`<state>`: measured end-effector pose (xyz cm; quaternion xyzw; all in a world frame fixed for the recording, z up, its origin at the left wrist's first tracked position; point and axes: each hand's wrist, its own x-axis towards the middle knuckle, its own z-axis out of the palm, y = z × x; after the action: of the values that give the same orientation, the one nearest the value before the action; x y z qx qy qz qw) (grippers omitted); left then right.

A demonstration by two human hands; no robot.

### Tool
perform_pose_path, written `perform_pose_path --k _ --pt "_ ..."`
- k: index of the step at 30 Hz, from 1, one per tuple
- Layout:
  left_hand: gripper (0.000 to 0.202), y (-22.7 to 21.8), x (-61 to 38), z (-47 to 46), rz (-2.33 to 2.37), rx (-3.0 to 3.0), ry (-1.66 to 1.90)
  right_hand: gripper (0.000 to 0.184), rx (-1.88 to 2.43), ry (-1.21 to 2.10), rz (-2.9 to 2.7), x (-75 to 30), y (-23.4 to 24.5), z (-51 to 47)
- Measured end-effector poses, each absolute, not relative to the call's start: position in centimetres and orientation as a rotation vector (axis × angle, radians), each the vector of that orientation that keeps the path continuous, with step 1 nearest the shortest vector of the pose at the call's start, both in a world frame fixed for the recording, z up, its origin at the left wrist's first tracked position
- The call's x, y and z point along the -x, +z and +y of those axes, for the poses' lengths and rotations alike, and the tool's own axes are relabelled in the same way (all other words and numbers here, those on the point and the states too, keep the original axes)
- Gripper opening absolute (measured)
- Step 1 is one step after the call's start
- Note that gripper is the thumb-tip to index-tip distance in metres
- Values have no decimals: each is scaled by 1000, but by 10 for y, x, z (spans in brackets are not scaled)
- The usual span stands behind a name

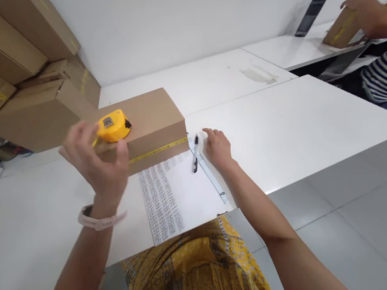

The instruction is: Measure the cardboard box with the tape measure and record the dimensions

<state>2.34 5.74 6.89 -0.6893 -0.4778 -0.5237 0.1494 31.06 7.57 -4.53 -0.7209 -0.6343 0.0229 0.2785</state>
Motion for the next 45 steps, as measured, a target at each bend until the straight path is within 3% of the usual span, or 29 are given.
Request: perform_pose_path --k 3,7,13,15,17,19,22,26,32,38,45 --pt "67 93 -9 83 -1724 2125 -1422 46 1925 108 -1625 -308 -42 75" --pt "61 99 -6 101 -1967 2254 -1263 43 1853 190 -1547 -308 -38 75" --pt "58 99 -23 56 -1861 2398 -1916 32 1440 163 -1216 -294 -11 55" --pt "60 100 -28 34 -1899 2653 -2089 31 1285 360 -1148 -280 9 37" --pt "62 102 -33 19 -1918 2874 -2131 40 1132 787 -1186 -265 32 18" --pt "63 105 -37 9 -1926 2993 -2084 54 975 1187 -1257 -252 54 2" --pt "66 109 -37 4 -1976 3043 -1915 61 895 1450 -1336 -240 77 -10" --pt "70 115 -27 3 -2096 3076 -1784 60 981 1437 -1415 -234 87 -8" --pt "67 127 -11 16 -2262 3021 -1933 56 1098 1216 -1517 -208 90 16" --pt "52 146 61 71 -2194 2741 -2065 46 1064 1064 -1270 -234 114 92" --pt "33 150 186 112 -2553 2138 -2090 27 1384 1012 -1116 -289 102 158"
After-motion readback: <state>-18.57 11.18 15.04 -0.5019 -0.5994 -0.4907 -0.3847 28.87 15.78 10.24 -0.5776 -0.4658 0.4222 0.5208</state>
